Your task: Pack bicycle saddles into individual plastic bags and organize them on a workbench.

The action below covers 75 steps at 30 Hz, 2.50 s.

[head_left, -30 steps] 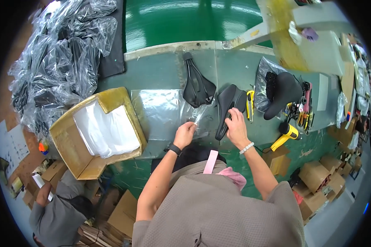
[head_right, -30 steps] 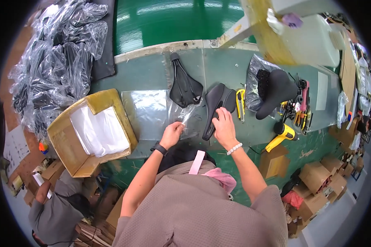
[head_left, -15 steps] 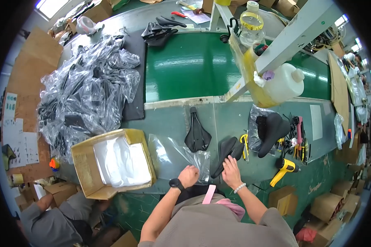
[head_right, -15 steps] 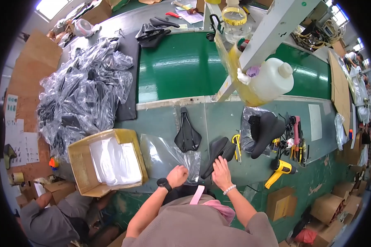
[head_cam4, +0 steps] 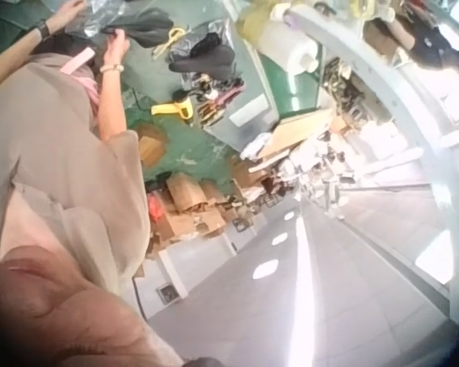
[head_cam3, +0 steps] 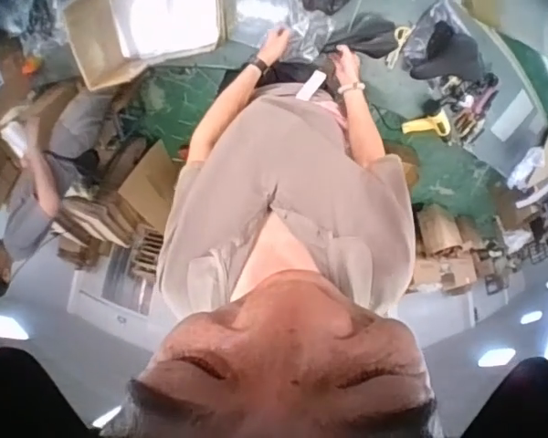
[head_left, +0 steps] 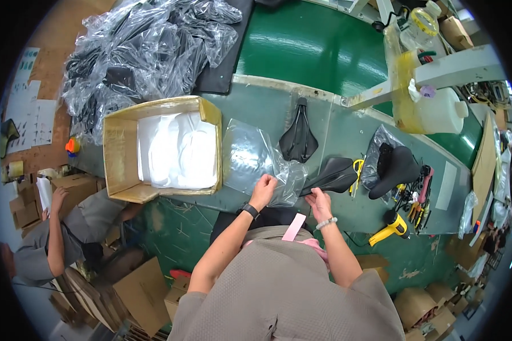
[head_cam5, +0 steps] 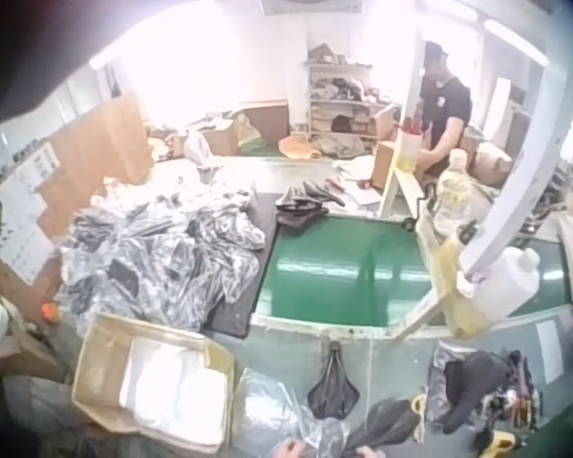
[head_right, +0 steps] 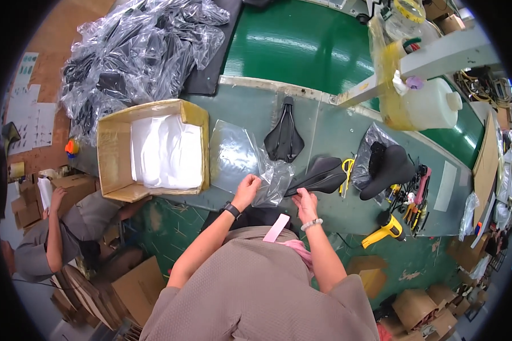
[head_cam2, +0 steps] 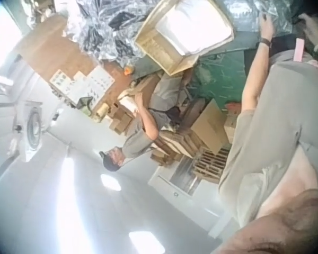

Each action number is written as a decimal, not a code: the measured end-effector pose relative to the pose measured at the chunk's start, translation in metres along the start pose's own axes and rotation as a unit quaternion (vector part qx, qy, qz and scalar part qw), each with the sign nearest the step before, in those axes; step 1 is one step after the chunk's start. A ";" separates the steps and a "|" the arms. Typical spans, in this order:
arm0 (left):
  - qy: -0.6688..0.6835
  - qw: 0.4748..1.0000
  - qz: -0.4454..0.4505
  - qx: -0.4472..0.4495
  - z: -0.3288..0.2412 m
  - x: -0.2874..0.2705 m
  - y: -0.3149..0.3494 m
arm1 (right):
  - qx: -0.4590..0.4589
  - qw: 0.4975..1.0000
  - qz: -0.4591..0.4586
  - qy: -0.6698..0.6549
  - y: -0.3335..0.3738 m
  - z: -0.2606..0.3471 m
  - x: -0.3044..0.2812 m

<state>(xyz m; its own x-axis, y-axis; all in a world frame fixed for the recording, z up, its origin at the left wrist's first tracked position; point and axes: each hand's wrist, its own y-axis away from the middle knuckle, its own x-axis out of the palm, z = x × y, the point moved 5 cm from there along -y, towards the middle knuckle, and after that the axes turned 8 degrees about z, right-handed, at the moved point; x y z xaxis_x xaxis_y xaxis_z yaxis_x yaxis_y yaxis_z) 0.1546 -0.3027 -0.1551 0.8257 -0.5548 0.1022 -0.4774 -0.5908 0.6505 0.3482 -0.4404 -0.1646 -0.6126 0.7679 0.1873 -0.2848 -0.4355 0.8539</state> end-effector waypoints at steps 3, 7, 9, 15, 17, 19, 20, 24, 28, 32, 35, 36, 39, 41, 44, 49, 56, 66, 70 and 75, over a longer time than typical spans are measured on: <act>-0.062 0.987 -0.060 0.133 0.010 -0.002 -0.005 | 0.008 0.997 0.028 -0.072 0.007 0.010 0.001; -0.130 0.990 -0.034 0.048 0.010 0.001 -0.003 | -0.055 0.987 -0.043 -0.142 0.023 0.017 -0.011; -0.145 0.988 -0.039 0.044 -0.005 0.003 0.000 | -0.125 0.989 -0.081 -0.028 0.046 0.031 -0.014; -0.021 1.000 -0.014 -0.008 0.019 -0.002 -0.020 | -0.445 0.717 0.034 0.535 0.134 0.065 0.049; 0.052 0.997 0.010 -0.049 0.023 -0.002 -0.023 | -0.442 0.657 0.073 0.607 0.125 0.063 0.057; 0.109 0.984 -0.110 -0.091 0.034 -0.018 -0.030 | -0.391 0.579 0.103 0.708 0.111 0.051 0.062; 0.107 0.984 -0.116 -0.088 0.036 -0.021 -0.033 | -0.396 0.579 0.107 0.705 0.111 0.050 0.062; 0.036 0.977 -0.186 0.099 -0.030 -0.033 -0.009 | -0.369 0.540 0.102 0.750 0.116 0.046 0.073; -0.416 0.841 0.021 0.345 -0.145 0.046 0.064 | -0.358 0.540 0.120 0.752 0.108 0.046 0.081; -0.378 0.805 0.099 0.445 -0.164 0.076 0.100 | -0.414 0.645 0.133 0.628 0.097 0.053 0.060; -0.270 0.864 -0.161 0.394 -0.167 0.008 0.121 | -0.096 0.966 0.187 0.152 0.123 0.082 0.087; -0.284 0.875 -0.156 0.360 -0.170 -0.011 0.127 | -0.090 0.976 0.189 0.066 0.130 0.089 0.095; -0.240 0.900 -0.150 0.331 -0.159 -0.030 0.140 | -0.115 0.977 0.180 0.025 0.147 0.096 0.147; -0.214 0.906 -0.147 0.333 -0.155 -0.030 0.143 | -0.114 0.975 0.190 0.009 0.142 0.097 0.163; -0.155 0.929 -0.096 0.323 -0.165 -0.019 0.163 | -0.105 0.972 0.208 -0.045 0.129 0.091 0.183; -0.023 0.959 0.130 0.249 -0.172 0.003 0.197 | -0.073 0.979 0.190 0.027 0.144 0.083 0.227; 0.232 0.919 -0.204 0.244 -0.134 -0.098 0.180 | -0.246 0.907 0.270 0.208 0.193 0.070 0.291; 0.401 0.763 -0.461 0.212 -0.149 -0.336 0.224 | -0.243 0.733 0.496 0.397 0.193 0.037 0.365; 0.471 0.694 -0.465 0.284 -0.143 -0.460 0.248 | -0.177 0.741 0.430 0.484 0.153 0.032 0.315; 0.487 0.655 -0.526 0.239 -0.095 -0.560 0.229 | -0.093 0.818 0.391 0.412 0.140 0.037 0.283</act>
<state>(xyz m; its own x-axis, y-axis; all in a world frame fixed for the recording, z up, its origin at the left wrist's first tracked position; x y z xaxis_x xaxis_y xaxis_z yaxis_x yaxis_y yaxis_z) -0.3885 -0.0711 0.0081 0.4618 0.8062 0.3698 0.6626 -0.5908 0.4603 0.1622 -0.2661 0.0258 -0.9280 -0.3236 0.1848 0.3715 -0.7645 0.5268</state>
